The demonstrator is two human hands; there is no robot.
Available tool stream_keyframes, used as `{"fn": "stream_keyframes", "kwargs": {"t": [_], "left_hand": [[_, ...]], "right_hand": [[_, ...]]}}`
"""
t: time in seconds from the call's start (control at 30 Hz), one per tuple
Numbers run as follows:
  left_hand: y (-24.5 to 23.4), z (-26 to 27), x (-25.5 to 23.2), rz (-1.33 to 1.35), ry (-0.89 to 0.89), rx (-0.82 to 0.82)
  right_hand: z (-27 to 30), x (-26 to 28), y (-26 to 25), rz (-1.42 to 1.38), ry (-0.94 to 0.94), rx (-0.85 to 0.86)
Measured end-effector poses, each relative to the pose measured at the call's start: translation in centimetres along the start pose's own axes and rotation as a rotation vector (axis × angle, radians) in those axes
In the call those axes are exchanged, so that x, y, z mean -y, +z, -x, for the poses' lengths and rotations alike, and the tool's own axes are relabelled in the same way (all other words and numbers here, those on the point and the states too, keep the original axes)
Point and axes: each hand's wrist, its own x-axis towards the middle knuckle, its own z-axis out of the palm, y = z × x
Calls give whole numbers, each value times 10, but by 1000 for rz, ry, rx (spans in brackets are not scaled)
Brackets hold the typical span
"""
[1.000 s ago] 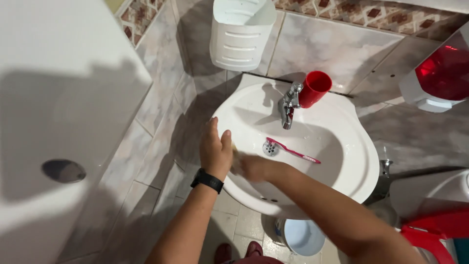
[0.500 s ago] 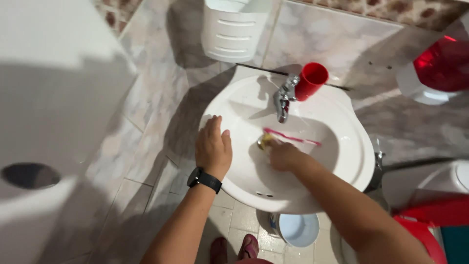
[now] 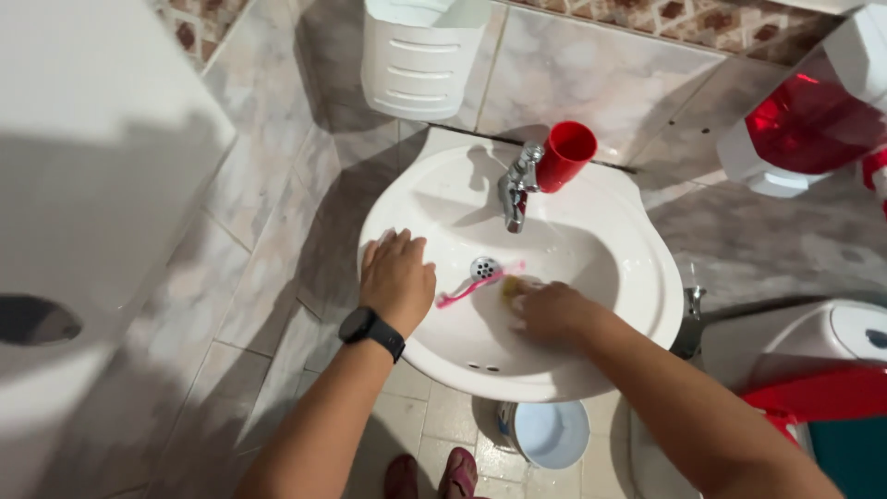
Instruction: Scrubbing a bathroom sink and its pedestal using a toothbrush and sponge.
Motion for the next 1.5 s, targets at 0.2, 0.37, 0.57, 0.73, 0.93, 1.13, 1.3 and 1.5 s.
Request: {"fn": "stream_keyframes", "kwargs": {"t": [0.2,0.37,0.57,0.73,0.93,1.13,1.3,1.5], "left_hand": [[46,-30,-28,-66,127,749],[125,-41,-48,-162,128,994],[92,-28,-29,-208,98,1025],[12,-11,-8,-188,157,752],[4,10,3,255,-30,218],[-2,10,-3,363,-153,96],[-3,4,-2,340,-160,105],[-3,5,-3,315,-161,142]], "right_hand": [[-8,8,13,-29,-197,-133],[64,37,-37,349,525,-12],[43,-1,-11,525,262,-271],[-56,-44,0,323,-142,-422],[-35,-23,-40,488,58,-518],[-31,-21,-28,298,395,46],[-24,-10,-35,595,172,-503],[-11,36,-57,349,494,17]]}}
